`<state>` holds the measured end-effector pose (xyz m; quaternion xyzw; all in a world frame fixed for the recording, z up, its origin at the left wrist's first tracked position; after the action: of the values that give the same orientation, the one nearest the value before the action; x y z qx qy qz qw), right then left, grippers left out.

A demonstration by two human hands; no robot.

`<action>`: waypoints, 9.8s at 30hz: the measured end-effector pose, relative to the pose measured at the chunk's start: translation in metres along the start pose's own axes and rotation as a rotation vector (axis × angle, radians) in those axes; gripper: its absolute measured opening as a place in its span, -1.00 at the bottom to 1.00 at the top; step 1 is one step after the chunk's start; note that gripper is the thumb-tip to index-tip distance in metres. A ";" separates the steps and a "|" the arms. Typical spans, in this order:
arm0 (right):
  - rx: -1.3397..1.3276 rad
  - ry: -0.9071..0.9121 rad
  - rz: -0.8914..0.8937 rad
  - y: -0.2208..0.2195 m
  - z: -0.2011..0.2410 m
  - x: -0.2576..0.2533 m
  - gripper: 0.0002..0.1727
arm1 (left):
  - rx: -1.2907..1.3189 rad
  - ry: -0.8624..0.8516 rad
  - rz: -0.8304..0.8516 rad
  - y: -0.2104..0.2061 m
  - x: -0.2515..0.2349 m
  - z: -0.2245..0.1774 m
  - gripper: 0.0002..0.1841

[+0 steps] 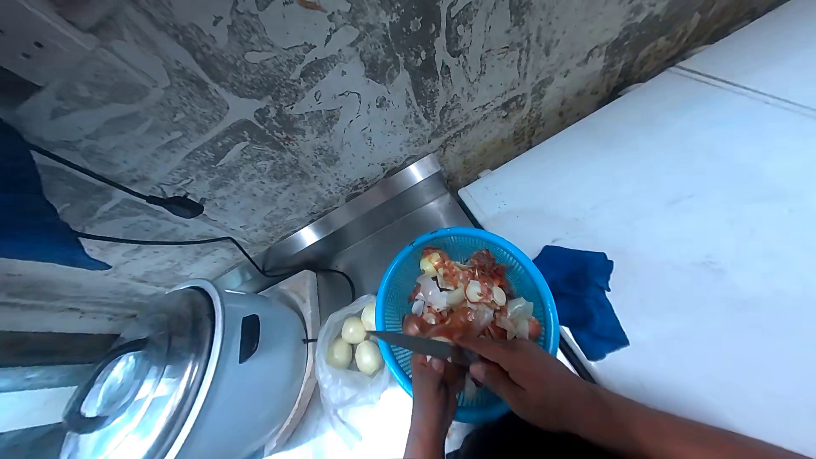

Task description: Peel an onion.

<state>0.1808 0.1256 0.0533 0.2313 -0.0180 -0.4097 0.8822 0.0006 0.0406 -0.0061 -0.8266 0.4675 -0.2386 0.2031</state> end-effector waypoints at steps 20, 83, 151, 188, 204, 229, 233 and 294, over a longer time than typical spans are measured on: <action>0.111 -0.074 0.044 0.008 0.008 -0.001 -0.42 | -0.060 -0.040 0.024 0.000 0.001 0.001 -0.38; -0.522 -0.424 0.217 0.029 -0.019 -0.010 -0.54 | -0.127 -0.010 0.248 -0.003 0.001 -0.007 -0.23; -0.326 -0.601 -0.184 0.004 -0.010 -0.019 -0.33 | 0.308 0.156 0.180 0.007 -0.001 -0.009 -0.31; 0.113 -0.096 0.015 -0.002 0.007 -0.005 -0.34 | 0.191 0.095 0.074 0.000 -0.001 -0.007 -0.21; -0.182 -0.555 -0.254 0.004 -0.023 -0.015 -0.46 | 0.453 0.200 0.120 0.012 -0.002 -0.009 -0.44; -0.157 -0.128 -0.076 -0.017 -0.006 -0.001 -0.27 | 0.359 0.233 0.166 0.010 -0.002 -0.006 -0.47; -0.099 -0.103 -0.052 -0.020 -0.005 -0.001 -0.28 | 0.368 0.241 0.198 0.009 -0.002 -0.005 -0.49; -0.004 -0.211 0.055 0.017 0.012 -0.010 -0.21 | 0.158 0.054 0.083 0.010 0.002 0.001 -0.29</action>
<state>0.1837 0.1373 0.0721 0.1846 -0.1164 -0.4076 0.8867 -0.0048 0.0343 -0.0125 -0.7813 0.4862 -0.2884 0.2646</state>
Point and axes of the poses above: each hand's wrist, its own x-axis away from the middle knuckle, its own y-axis out of the back of the hand, z = x × y, the point moved 1 cm from there along -x, towards the middle knuckle, and after that the axes turned 13 degrees about -z, right-handed, at the moved point
